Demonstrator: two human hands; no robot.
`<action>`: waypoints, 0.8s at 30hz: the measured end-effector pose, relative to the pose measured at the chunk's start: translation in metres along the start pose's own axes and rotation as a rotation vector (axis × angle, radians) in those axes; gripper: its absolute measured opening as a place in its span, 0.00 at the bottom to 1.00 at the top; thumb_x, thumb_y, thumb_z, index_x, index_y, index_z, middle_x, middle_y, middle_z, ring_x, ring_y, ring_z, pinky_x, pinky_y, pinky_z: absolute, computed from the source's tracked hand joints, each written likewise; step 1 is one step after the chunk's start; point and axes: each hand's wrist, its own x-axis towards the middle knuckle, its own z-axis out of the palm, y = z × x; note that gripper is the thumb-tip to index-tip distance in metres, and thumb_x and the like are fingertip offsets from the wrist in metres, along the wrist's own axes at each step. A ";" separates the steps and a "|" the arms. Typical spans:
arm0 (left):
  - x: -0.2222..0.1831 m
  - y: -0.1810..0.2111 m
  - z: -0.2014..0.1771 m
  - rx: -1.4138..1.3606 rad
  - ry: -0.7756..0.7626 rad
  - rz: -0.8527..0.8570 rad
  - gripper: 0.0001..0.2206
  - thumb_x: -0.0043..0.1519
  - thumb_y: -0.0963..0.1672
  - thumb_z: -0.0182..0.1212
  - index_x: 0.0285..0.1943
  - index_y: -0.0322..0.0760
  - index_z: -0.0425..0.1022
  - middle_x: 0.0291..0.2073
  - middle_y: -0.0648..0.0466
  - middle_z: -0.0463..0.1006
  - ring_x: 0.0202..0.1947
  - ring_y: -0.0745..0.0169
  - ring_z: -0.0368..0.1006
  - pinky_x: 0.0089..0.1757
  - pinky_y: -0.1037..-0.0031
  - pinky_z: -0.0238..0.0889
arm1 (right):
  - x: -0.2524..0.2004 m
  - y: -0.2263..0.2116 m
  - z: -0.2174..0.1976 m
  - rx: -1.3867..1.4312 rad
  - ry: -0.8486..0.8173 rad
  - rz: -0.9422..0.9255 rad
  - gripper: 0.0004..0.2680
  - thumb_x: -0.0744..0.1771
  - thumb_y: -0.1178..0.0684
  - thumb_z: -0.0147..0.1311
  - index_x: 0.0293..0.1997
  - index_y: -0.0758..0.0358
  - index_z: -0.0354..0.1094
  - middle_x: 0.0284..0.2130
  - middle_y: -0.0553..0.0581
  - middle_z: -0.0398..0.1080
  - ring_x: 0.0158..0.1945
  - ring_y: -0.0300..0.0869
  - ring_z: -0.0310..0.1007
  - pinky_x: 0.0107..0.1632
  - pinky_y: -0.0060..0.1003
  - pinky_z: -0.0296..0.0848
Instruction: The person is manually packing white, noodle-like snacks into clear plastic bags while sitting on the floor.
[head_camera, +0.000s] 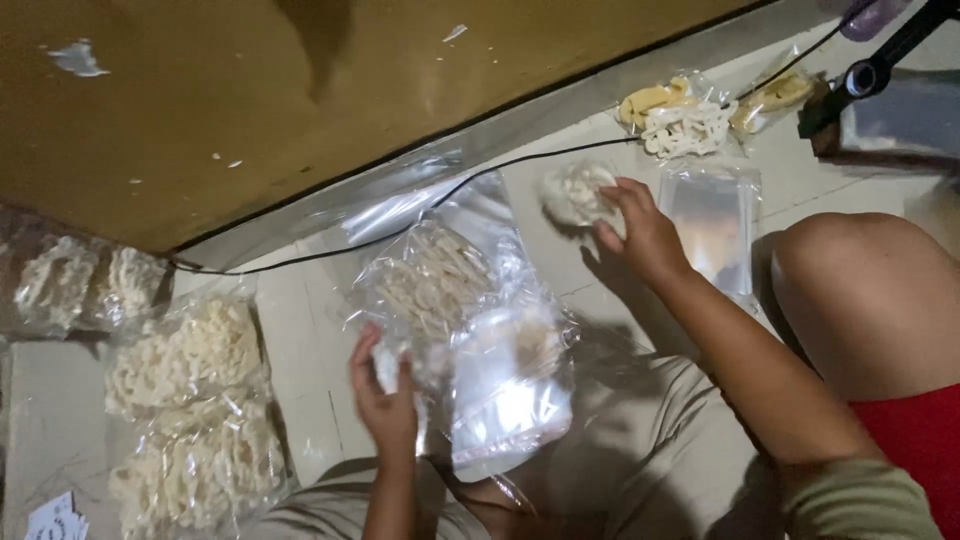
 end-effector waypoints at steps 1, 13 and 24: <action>-0.002 0.007 0.007 0.050 -0.091 0.108 0.23 0.57 0.34 0.59 0.63 0.34 0.65 0.68 0.43 0.66 0.71 0.48 0.60 0.68 0.62 0.51 | -0.006 -0.016 -0.017 0.138 0.009 0.028 0.18 0.64 0.60 0.62 0.61 0.65 0.64 0.62 0.63 0.62 0.56 0.53 0.70 0.55 0.44 0.72; -0.022 0.052 0.055 0.590 -0.245 0.739 0.45 0.43 0.41 0.80 0.74 0.50 0.63 0.70 0.35 0.61 0.68 0.25 0.58 0.57 0.34 0.54 | -0.098 -0.141 -0.092 1.177 -0.170 0.330 0.19 0.64 0.66 0.59 0.63 0.68 0.64 0.50 0.60 0.65 0.40 0.39 0.75 0.47 0.37 0.82; -0.065 0.081 0.014 -0.374 -0.735 -0.593 0.47 0.45 0.50 0.80 0.76 0.46 0.59 0.65 0.40 0.71 0.64 0.45 0.70 0.57 0.57 0.67 | -0.087 -0.172 -0.106 1.175 -0.444 0.203 0.27 0.62 0.51 0.63 0.68 0.64 0.60 0.64 0.59 0.63 0.63 0.38 0.61 0.65 0.39 0.65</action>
